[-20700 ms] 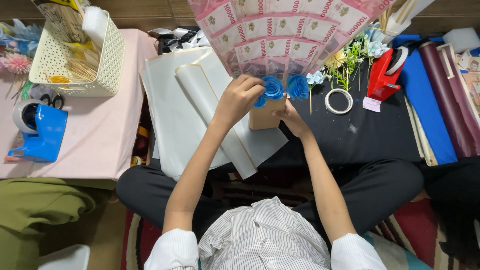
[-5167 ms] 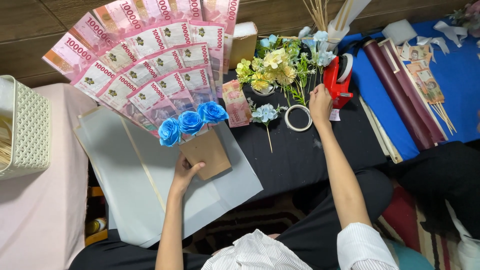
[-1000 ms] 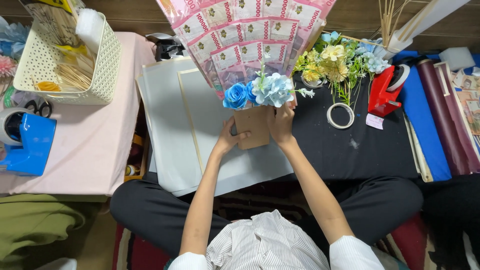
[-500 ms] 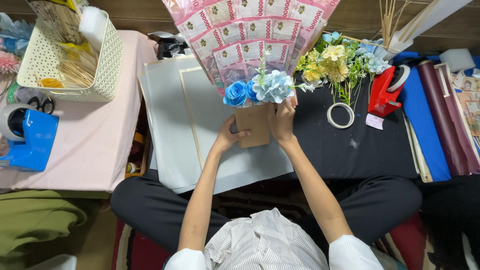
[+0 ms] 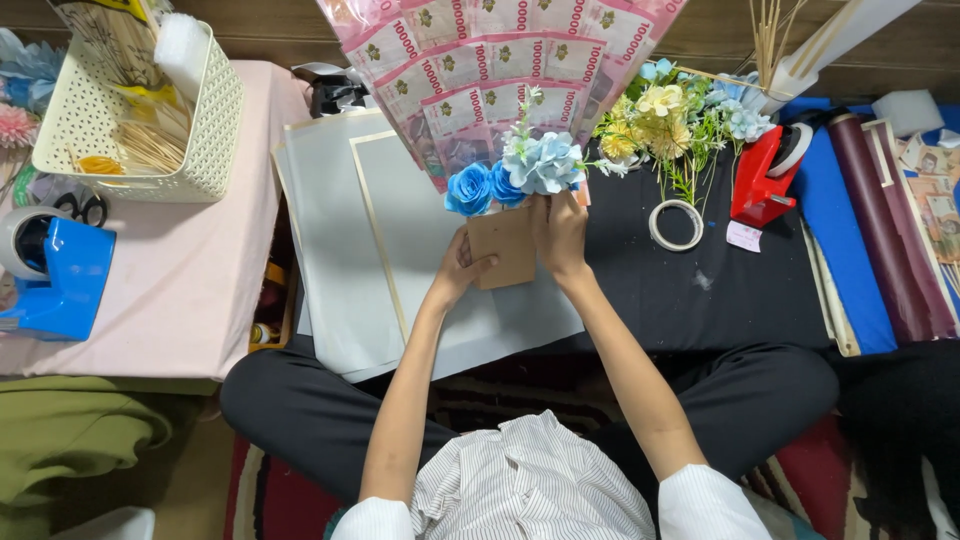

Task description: The person arranges blue and white artificial flowers into a small brown paper bag that contains fanned-out banknotes. They adjust the flowers and then handle a sheet of white wrapping paper.

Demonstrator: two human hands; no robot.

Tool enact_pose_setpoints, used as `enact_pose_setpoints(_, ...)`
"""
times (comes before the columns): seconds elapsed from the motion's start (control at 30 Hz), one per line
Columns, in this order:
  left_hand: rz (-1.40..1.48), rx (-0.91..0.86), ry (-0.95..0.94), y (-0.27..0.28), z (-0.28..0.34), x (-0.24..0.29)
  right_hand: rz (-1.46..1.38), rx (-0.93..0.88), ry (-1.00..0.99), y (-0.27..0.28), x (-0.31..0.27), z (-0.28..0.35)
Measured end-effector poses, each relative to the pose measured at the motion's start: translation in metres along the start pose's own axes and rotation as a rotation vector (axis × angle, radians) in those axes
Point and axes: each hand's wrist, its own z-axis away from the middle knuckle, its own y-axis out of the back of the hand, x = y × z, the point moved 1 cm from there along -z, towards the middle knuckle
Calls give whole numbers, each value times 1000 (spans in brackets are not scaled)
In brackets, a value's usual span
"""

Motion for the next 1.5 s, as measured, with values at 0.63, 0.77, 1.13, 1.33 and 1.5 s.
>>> enact_pose_setpoints(0.63,-57,-10,-38,6,-9,6,-195,-7,-250,5,-1,-8)
enact_pose_setpoints(0.77,-86,-1,-28,5,-6,11,-183,-22,-252,8,-1,-7)
enact_pose_setpoints(1.13,-93,6,-53,5,-5,13,-91,-14,-149,13,-4,-5)
enact_pose_setpoints(1.33,-104,17,-61,3,-4,13,-19,-41,-79,6,5,10)
enact_pose_setpoints(1.5,-106,16,-52,4,-7,7,-106,-26,-127,3,10,20)
